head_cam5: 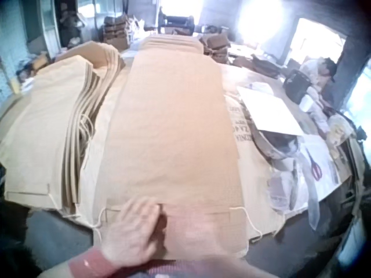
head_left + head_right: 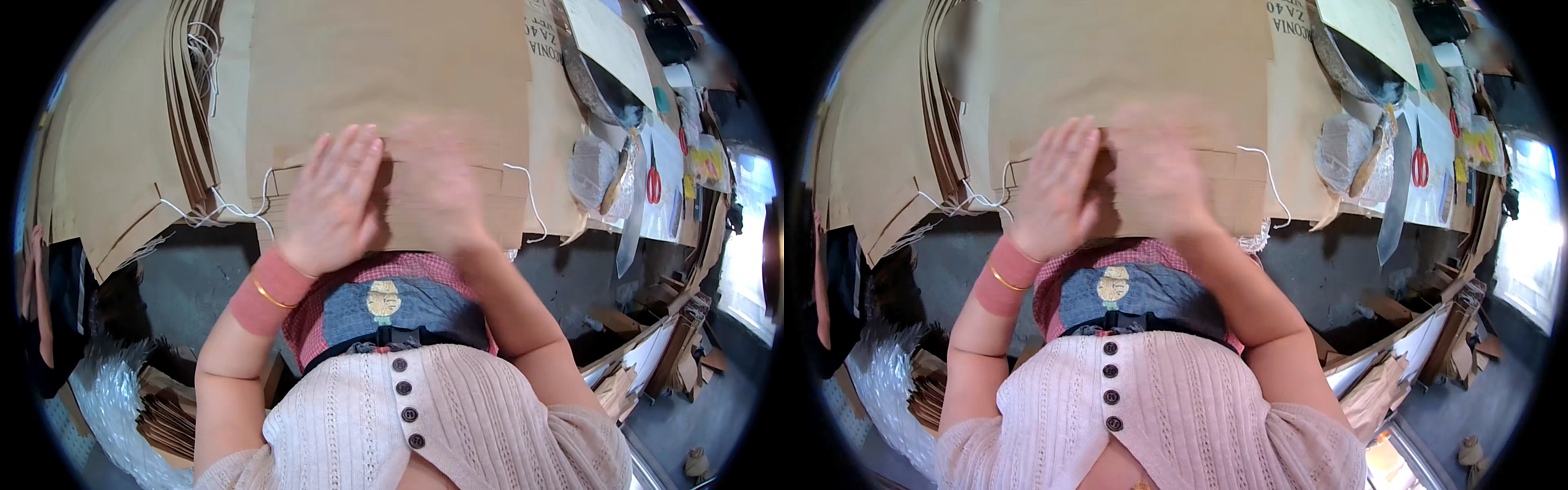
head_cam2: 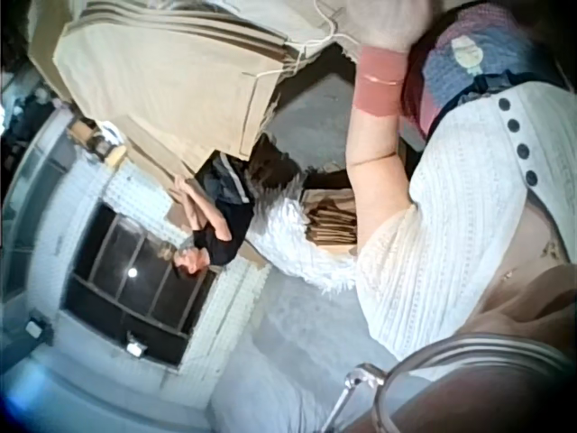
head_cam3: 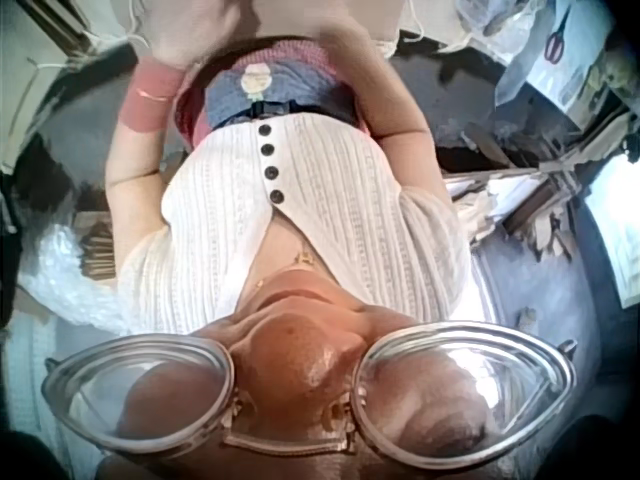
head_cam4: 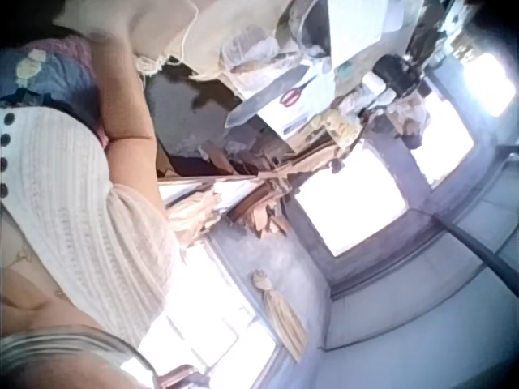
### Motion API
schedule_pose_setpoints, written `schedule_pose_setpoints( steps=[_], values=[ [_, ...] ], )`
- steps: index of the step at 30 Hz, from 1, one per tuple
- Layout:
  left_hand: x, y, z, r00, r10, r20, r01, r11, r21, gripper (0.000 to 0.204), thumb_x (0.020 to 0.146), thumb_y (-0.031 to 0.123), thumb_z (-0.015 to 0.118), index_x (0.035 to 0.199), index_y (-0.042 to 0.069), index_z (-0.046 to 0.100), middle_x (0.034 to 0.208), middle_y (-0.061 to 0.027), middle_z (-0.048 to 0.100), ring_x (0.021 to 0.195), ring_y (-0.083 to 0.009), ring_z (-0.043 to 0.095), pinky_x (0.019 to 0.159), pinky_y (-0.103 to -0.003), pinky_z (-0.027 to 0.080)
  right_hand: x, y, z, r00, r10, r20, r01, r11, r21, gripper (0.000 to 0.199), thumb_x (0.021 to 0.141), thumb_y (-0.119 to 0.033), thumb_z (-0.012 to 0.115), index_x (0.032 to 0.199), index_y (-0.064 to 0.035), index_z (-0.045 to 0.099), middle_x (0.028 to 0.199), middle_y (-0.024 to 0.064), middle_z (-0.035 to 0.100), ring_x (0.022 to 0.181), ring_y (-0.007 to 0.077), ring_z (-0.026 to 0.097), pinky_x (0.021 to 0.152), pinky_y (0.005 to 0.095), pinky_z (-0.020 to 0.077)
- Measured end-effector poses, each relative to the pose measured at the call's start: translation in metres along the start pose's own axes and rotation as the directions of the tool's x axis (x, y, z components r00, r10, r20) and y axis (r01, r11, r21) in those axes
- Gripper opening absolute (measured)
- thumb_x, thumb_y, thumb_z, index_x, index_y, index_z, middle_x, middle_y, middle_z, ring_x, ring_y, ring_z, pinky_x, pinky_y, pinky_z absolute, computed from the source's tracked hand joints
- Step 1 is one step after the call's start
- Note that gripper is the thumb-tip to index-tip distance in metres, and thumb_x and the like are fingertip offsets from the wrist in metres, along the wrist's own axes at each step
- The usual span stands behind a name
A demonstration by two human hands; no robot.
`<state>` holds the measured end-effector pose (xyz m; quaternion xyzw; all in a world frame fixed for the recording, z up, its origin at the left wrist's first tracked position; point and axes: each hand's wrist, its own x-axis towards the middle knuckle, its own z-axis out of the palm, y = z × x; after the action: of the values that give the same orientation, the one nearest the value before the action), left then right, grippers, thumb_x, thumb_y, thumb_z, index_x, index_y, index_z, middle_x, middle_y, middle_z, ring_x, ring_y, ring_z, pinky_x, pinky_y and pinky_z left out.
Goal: The person applies glue to the edges of cardboard pieces using a brush and presses a thin strip onto the glued edge. The person works at a table in a workshop, handling the cardboard and brush throughout the clip.
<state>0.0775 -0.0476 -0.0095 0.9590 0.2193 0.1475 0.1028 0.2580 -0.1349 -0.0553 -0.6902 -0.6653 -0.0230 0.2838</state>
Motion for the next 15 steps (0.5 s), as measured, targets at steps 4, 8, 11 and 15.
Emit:
schedule_pose_setpoints(
  steps=[4, 8, 11, 15],
  values=[
    [-0.012, -0.017, 0.014, 0.947, -0.275, 0.167, 0.258, 0.959, 0.117, 0.076, 0.085, 0.036, 0.055, 0.138, -0.009, 0.026, 0.146, -0.0254, 0.024, 0.138, -0.0362, 0.021, 0.113, -0.044, 0.017, 0.002, -0.017, -0.011, 0.94, 0.203, 0.274, -0.151, 0.968, -0.2, 0.074, 0.087, -0.043, 0.055, 0.138, 0.0041, 0.03, 0.146, 0.0217, 0.027, 0.136, 0.0326, 0.026, 0.113, 0.0434, 0.0181],
    [-0.041, -0.05, 0.004, 0.903, -0.405, 0.145, 0.385, 0.911, 0.148, 0.077, 0.089, 0.039, 0.052, 0.14, -0.01, 0.02, 0.147, -0.0271, 0.02, 0.138, -0.0391, 0.017, 0.113, -0.045, 0.016, -0.028, 0.038, -0.041, 0.914, 0.397, 0.082, -0.37, 0.9, -0.231, 0.077, 0.086, -0.04, 0.058, 0.137, 0.0087, 0.028, 0.144, 0.0281, 0.026, 0.137, 0.0368, 0.023, 0.112, 0.0444, 0.0176],
    [-0.046, -0.065, 0.001, 0.916, -0.39, -0.091, 0.383, 0.92, -0.084, 0.067, 0.092, 0.032, 0.05, 0.137, -0.011, 0.025, 0.144, -0.0308, 0.023, 0.135, -0.0446, 0.021, 0.111, -0.047, 0.019, -0.036, 0.053, -0.047, 0.876, 0.475, -0.085, -0.482, 0.851, -0.207, 0.068, 0.087, -0.034, 0.058, 0.133, 0.0103, 0.035, 0.14, 0.0296, 0.032, 0.132, 0.0407, 0.03, 0.108, 0.0448, 0.0258],
    [-0.045, -0.062, 0.002, 0.947, -0.321, 0.029, 0.322, 0.946, -0.026, 0.06, 0.093, 0.024, 0.048, 0.137, -0.01, 0.025, 0.144, -0.0314, 0.022, 0.134, -0.0454, 0.021, 0.111, -0.046, 0.02, -0.031, 0.061, -0.048, 0.87, 0.486, -0.09, -0.482, 0.793, -0.372, 0.052, 0.085, -0.024, 0.061, 0.123, 0.0096, 0.048, 0.13, 0.0287, 0.044, 0.121, 0.043, 0.041, 0.101, 0.0441, 0.0354]
  ],
)
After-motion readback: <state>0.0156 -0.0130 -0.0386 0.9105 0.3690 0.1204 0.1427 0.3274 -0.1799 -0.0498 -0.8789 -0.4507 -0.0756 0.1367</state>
